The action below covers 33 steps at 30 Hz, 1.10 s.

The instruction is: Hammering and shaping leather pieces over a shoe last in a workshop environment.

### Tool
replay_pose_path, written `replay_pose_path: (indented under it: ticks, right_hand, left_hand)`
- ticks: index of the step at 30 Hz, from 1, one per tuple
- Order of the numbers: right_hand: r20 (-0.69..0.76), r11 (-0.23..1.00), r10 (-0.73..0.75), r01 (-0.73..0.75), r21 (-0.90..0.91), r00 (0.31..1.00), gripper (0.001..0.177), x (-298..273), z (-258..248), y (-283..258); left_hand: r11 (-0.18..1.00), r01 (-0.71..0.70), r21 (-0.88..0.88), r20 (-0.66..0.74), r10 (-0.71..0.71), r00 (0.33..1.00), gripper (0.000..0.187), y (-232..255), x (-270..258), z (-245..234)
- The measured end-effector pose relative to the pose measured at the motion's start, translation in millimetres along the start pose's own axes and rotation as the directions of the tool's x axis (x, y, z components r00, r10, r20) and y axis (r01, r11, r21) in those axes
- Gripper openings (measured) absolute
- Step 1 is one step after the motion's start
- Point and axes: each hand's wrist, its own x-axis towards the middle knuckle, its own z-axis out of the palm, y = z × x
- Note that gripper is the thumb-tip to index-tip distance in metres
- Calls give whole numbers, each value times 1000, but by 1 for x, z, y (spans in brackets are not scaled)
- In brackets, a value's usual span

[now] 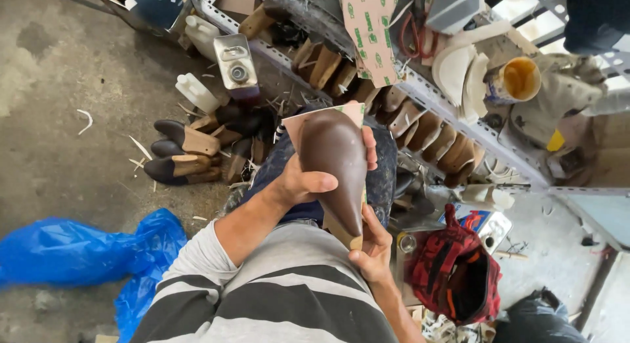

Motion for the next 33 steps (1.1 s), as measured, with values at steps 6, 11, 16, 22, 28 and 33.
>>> replay_pose_path:
  ticks: [6,11,16,22,28,33]
  right_hand:
    - [-108,984,78,-59,167,991,86,-21,-27,26]
    - [-152,948,101,-49,313,983,66,31,23,-19]
    - [-230,933,134,-45,357,964,65,24,30,0]
    - [-70,940,340,-341,-7,938,84,61,-18,-38]
    - [-462,190,-212,-427,-884,861,21,137,-242,-100]
    - [-379,-250,-289,-452,-856,879,18,174,-364,-131]
  left_hand:
    - [996,-69,55,-174,78,982,84,-7,2,25]
    - [975,-79,206,-224,126,966,72,-18,-2,35]
    - [984,17,175,-272,32,962,74,-51,-21,4]
    - [545,179,819,-165,-74,983,115,-14,-3,-22]
    - [-693,-328,642,141,-314,939,89,-43,-4,-88]
    - [-778,-370,509,-52,-456,888,82,-51,-1,-91]
